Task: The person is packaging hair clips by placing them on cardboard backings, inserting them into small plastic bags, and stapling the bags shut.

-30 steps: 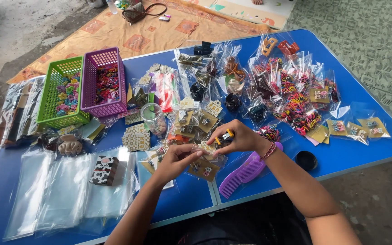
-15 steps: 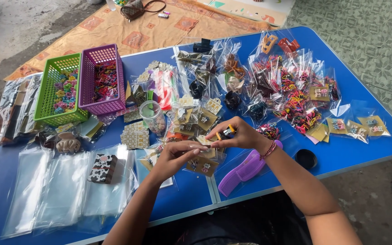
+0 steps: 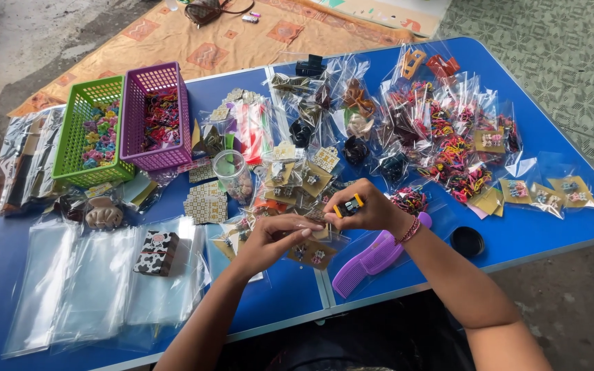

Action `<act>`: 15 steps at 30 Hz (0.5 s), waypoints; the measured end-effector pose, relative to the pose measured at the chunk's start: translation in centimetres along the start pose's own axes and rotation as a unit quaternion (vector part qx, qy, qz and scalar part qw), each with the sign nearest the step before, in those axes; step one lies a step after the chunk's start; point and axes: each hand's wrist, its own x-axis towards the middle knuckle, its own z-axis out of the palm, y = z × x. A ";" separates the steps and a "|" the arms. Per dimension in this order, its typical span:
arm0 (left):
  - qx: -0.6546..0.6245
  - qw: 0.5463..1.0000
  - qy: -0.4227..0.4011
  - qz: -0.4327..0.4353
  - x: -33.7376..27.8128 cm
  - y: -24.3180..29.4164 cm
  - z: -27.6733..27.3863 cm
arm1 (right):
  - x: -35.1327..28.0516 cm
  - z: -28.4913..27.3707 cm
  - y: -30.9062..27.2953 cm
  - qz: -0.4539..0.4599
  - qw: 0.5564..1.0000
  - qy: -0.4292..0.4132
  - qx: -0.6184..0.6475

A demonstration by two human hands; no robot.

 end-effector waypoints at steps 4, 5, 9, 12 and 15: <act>-0.004 1.000 0.000 -0.005 0.0 -0.3 -0.2 | 0.0 -0.1 0.1 -0.008 0.999 0.023 -0.049; -0.005 1.000 0.001 -0.005 0.0 -0.2 -0.2 | 0.1 -0.1 -0.1 -0.008 0.999 0.021 -0.048; -0.002 1.000 0.010 -0.012 0.0 0.2 -0.2 | 0.2 -0.3 -0.4 -0.005 0.999 0.024 -0.026; -0.004 1.000 0.009 -0.020 -0.1 0.1 -0.1 | 0.2 -0.3 -0.4 0.002 0.999 0.026 -0.024; -0.003 0.999 0.012 -0.030 -0.4 -0.2 -0.2 | 0.2 0.0 0.0 0.000 0.999 0.033 -0.030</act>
